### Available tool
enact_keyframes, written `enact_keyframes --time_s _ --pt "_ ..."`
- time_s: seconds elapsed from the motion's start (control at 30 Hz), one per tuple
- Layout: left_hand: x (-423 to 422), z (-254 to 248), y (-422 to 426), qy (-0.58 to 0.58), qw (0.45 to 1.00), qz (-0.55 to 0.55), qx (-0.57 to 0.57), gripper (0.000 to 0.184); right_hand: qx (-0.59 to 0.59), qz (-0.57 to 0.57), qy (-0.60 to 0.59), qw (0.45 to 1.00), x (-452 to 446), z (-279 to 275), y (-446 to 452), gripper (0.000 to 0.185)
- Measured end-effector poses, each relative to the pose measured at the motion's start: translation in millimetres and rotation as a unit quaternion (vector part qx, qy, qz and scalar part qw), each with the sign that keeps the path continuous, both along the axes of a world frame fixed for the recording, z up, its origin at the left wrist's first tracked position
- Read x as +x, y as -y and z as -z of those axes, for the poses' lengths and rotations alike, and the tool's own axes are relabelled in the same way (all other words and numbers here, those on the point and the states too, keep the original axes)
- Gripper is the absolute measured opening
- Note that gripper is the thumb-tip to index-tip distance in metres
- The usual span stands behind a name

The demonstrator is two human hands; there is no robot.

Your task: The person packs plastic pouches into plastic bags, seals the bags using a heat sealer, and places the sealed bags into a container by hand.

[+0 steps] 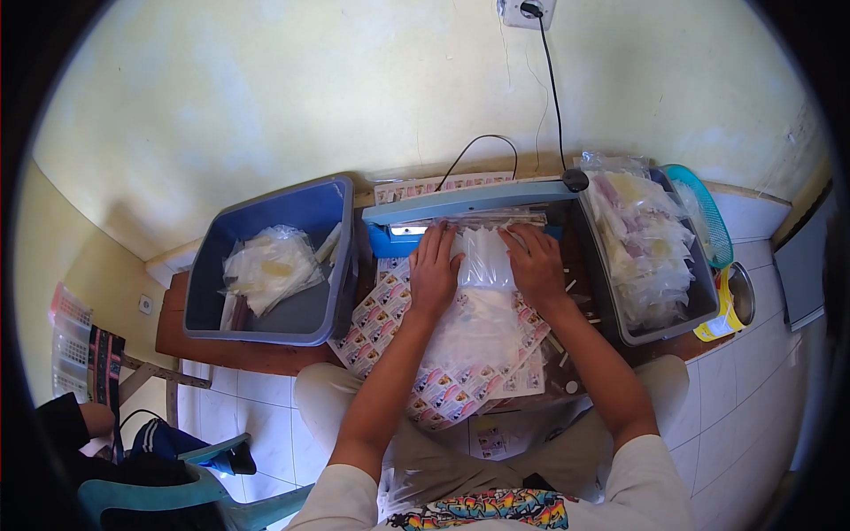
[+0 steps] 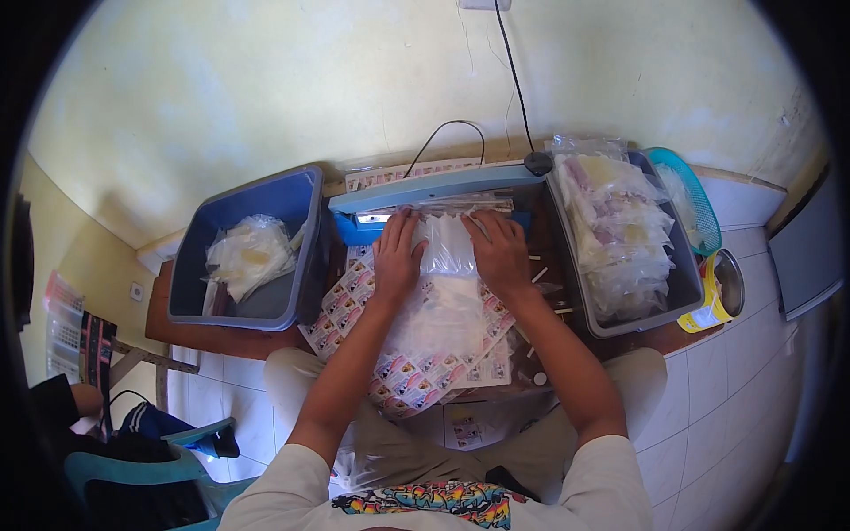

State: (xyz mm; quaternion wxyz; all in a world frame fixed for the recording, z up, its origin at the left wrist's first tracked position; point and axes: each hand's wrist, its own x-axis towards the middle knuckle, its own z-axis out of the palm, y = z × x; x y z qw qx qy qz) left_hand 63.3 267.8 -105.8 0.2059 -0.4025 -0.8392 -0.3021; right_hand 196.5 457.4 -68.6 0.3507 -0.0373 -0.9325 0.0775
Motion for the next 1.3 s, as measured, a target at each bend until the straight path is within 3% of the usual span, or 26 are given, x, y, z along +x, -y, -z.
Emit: enact_keyframes --time_s 0.13,0.3,0.6,0.7,0.77,0.8,0.9,0.97,1.0,1.07,1.3 --pt "1 2 -1 0.015 1.000 -0.012 -0.010 0.067 0.012 -0.004 -0.021 1.000 0 3 0 0.044" --pt "8 -3 1 -0.079 0.997 0.013 -0.006 0.063 0.011 0.001 -0.021 1.000 -2 8 -1 0.046" --pt "11 -2 -4 -0.047 0.998 0.048 0.000 0.065 0.051 0.026 -0.014 0.998 -4 7 0 0.050" --pt "9 -2 -4 -0.045 0.998 0.044 -0.004 0.066 0.033 0.021 0.005 0.999 -2 -12 3 0.051" --pt "9 0 -4 -0.043 0.998 0.042 -0.002 0.066 -0.091 0.001 0.000 0.996 1 -40 3 0.053" --pt "8 1 -4 -0.041 0.998 0.041 -0.002 0.066 -0.090 0.000 0.001 0.996 3 -56 0 0.053" --pt "8 3 -3 -0.035 0.999 0.029 0.002 0.066 -0.038 0.054 -0.074 0.995 9 -97 -16 0.050" --pt "8 3 -2 -0.026 0.999 0.032 0.005 0.066 0.084 0.207 -0.121 0.967 10 -113 -25 0.046" --pt "8 3 -3 -0.021 0.999 0.033 0.006 0.065 0.087 0.208 -0.120 0.967 9 -106 -41 0.046" --pt "8 2 -4 -0.017 0.999 0.035 0.007 0.065 -0.122 0.102 -0.084 0.984 6 -83 -73 0.045" --pt "5 0 -2 0.024 0.999 0.043 0.000 0.058 -0.150 0.086 -0.091 0.981 5 -112 -72 0.040"
